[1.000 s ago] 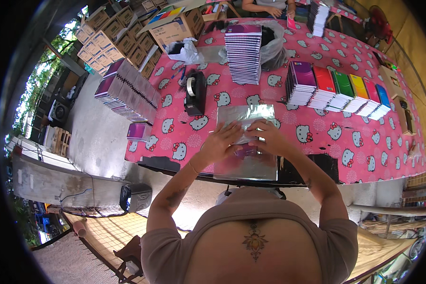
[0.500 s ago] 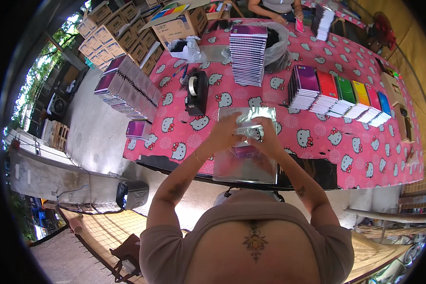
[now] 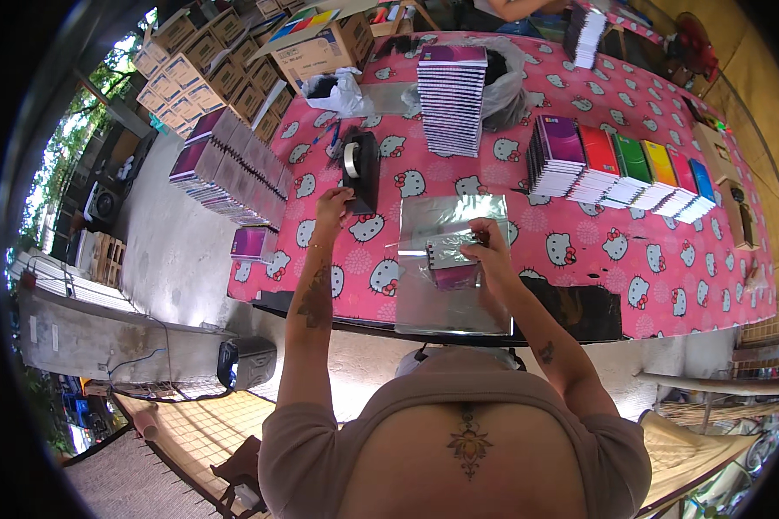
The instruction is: The person wraps individual small notebooks in silver foil packaging, secures the foil with adhesive tape, and then sorts the packaged notebooks by color into different stacks on a table.
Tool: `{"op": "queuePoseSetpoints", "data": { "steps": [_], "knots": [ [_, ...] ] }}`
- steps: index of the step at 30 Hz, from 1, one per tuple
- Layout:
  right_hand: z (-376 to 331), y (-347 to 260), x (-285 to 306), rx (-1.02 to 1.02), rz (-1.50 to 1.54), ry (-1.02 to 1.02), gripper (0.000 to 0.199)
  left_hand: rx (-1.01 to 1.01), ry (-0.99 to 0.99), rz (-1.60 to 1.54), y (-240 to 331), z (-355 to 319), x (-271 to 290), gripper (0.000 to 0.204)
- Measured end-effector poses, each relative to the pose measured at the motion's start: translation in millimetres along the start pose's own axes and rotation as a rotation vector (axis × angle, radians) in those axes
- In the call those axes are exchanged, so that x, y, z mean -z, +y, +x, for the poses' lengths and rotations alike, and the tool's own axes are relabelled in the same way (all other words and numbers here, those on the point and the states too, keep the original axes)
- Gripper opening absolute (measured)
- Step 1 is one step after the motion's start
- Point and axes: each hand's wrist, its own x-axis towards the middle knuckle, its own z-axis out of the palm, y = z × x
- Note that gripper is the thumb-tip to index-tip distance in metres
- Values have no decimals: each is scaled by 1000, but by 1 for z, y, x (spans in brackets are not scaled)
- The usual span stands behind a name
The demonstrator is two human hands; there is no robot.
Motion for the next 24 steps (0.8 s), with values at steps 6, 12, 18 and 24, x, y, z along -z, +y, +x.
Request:
{"op": "queuePoseSetpoints", "data": {
  "steps": [6,12,18,24],
  "knots": [
    [1,4,5,-1,-45,13,51,-126,35,-364,-45,-16,-10,9],
    [-4,3,2,-30,-90,4,49,-382,308,1221,-10,-26,10,9],
    [-5,1,2,-8,-39,0,50,-788,-940,866,97,-115,-115,29],
    [-9,-7,4,21,-61,-55,50,-576,-1304,1223,87,-75,-177,24]
  ]
}}
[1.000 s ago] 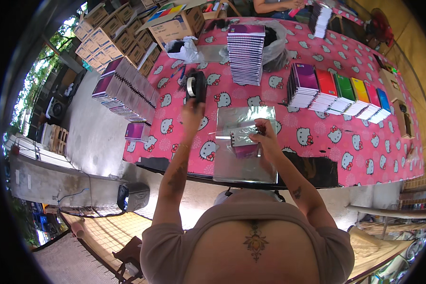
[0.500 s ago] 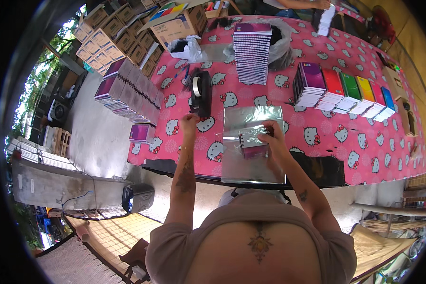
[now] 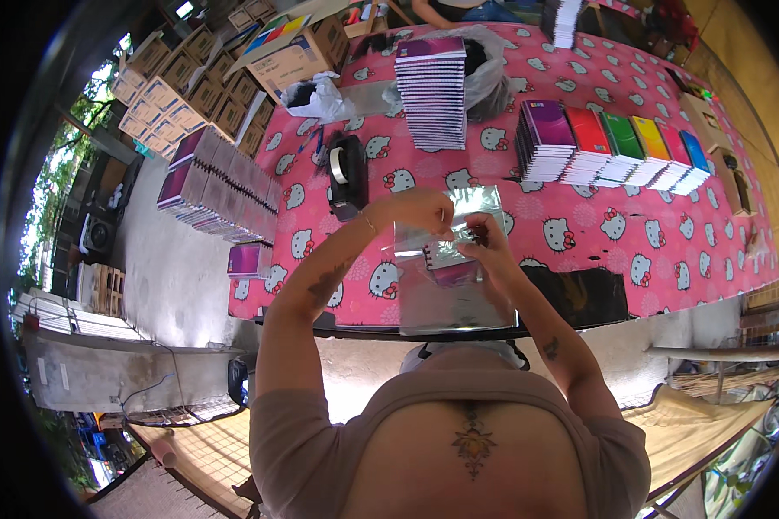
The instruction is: The person wraps individual small notebooks in silver foil packaging, secures the foil with adhesive tape, and then sorts the packaged notebooks by color into different stacks on a table.
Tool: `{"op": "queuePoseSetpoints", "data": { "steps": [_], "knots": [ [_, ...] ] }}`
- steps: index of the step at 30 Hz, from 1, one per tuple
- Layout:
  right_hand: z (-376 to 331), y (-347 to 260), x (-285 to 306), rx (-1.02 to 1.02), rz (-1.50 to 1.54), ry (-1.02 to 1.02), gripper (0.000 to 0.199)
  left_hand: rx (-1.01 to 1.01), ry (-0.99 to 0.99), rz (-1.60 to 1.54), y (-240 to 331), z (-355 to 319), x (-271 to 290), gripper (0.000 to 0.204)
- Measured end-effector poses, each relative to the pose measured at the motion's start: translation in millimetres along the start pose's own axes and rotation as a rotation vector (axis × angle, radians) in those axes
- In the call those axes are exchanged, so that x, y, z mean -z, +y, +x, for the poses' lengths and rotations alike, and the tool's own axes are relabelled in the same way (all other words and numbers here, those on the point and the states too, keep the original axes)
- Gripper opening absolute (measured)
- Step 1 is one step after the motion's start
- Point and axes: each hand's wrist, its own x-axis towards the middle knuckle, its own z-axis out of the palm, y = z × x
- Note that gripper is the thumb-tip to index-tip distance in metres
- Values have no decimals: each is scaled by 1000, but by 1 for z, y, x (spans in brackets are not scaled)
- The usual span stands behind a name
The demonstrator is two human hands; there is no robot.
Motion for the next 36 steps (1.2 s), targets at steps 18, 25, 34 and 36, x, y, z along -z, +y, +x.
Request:
{"op": "queuePoseSetpoints", "data": {
  "steps": [18,25,34,36],
  "knots": [
    [-74,88,8,-612,160,-51,28,240,725,330,74,-34,-95,85],
    [-56,45,1,-499,700,-179,47,154,1140,-224,62,-52,-134,65],
    [-27,10,23,156,-807,-1,72,10,977,-1128,23,-69,-204,97],
    [-22,8,21,235,-672,-46,66,23,1054,-821,38,-67,-181,69]
  ]
}}
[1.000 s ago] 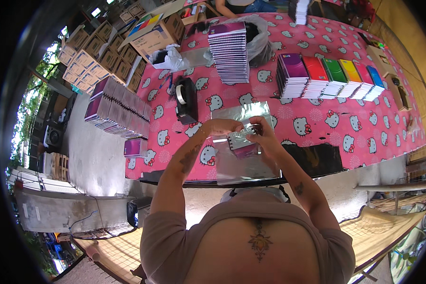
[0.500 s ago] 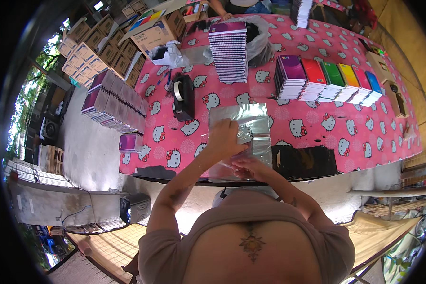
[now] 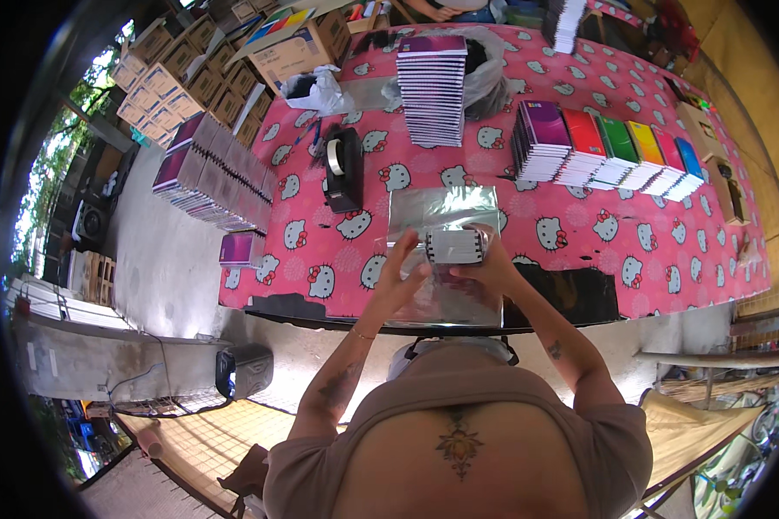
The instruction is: The person wraps individual small notebooks in silver foil packaging, secures the foil with adhesive tape, and then sorts the packaged notebooks by color into different stacks on a table.
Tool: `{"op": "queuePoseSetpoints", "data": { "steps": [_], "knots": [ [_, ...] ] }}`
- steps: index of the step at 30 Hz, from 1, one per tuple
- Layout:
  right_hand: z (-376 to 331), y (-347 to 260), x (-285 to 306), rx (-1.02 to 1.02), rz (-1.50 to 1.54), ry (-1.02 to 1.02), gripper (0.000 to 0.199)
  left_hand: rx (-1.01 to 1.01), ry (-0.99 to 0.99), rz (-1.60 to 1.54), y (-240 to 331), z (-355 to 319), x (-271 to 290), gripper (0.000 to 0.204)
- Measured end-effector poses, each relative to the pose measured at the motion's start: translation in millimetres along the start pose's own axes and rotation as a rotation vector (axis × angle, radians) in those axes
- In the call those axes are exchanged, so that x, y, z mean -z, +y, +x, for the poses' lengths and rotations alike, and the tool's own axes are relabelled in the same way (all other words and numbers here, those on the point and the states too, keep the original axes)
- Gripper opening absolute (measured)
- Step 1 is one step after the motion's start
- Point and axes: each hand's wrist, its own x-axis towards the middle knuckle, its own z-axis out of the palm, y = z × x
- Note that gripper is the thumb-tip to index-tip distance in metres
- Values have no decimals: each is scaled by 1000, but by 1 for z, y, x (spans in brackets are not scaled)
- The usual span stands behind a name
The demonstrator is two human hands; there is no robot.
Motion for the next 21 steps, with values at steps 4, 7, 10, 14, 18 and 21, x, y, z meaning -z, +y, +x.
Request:
{"op": "queuePoseSetpoints", "data": {
  "steps": [4,7,10,14,18,21],
  "knots": [
    [15,-32,17,-75,232,-64,43,-15,108,219,31,27,-6,40],
    [23,-62,23,-58,127,79,31,-39,238,52,43,40,-5,26],
    [23,-86,14,205,-138,198,31,-175,140,209,47,57,4,20],
    [8,-98,6,343,-612,254,33,-329,238,193,60,75,23,20],
    [-6,-119,-6,446,-857,195,29,-209,616,445,0,109,120,20],
    [-6,-120,-23,455,-874,110,27,238,504,194,-61,113,187,22]
  ]
}}
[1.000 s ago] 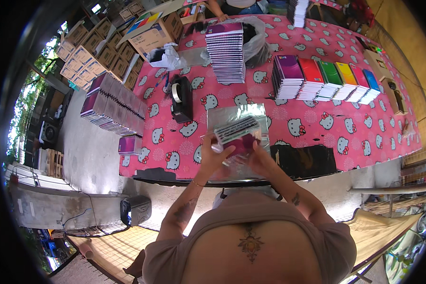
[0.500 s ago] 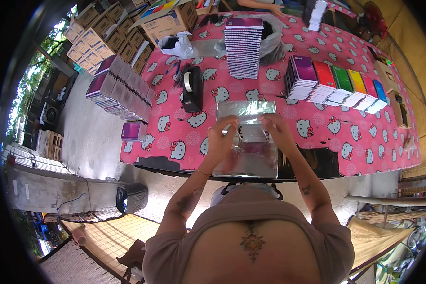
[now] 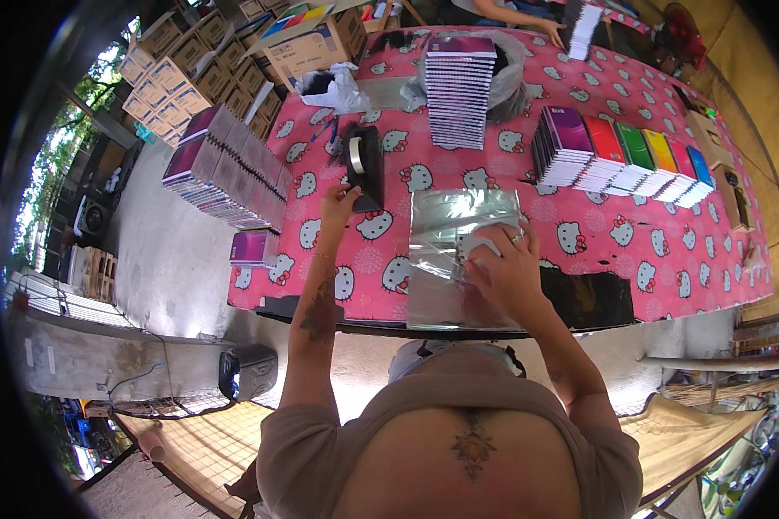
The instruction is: The person wraps individual small notebooks in silver foil packaging, secures the foil with adhesive tape, and then sorts the packaged notebooks by color into different stacks on a table.
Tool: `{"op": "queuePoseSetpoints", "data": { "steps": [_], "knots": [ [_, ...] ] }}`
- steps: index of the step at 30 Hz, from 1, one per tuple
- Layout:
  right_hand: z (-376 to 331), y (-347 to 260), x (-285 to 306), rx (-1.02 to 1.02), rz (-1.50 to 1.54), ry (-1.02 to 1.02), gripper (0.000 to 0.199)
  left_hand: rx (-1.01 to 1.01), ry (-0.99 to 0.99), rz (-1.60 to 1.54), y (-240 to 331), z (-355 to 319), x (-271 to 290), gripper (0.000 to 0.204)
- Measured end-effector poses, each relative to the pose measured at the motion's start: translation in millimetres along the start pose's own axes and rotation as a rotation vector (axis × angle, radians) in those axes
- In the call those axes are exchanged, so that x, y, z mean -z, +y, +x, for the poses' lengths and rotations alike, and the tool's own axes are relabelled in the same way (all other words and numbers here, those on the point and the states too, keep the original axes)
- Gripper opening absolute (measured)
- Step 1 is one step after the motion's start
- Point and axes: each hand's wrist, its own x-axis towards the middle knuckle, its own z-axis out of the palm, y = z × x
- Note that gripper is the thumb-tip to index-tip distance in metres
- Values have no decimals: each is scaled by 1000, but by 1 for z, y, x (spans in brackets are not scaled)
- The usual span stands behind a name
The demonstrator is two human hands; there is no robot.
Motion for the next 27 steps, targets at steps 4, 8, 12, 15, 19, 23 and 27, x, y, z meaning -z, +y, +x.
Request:
{"op": "queuePoseSetpoints", "data": {
  "steps": [4,8,12,15,19,23,27],
  "knots": [
    [0,-6,-5,-110,69,-14,29,221,-104,-168,-5,22,-6,24],
    [1,-6,-9,-157,40,-37,32,63,-41,-385,-31,-5,-15,18],
    [4,-15,-14,-134,25,-34,35,-160,110,192,-32,-22,0,16],
    [2,-9,-12,-177,12,-34,33,-225,99,1104,31,-24,3,16],
    [6,-13,-9,-213,47,-35,33,-460,-519,138,58,-57,-9,15],
    [12,-15,-7,-217,68,-63,33,-567,-967,-91,114,-98,-60,22],
    [14,-13,-1,-155,45,-62,36,-760,-981,32,133,-96,-80,27]
  ]
}}
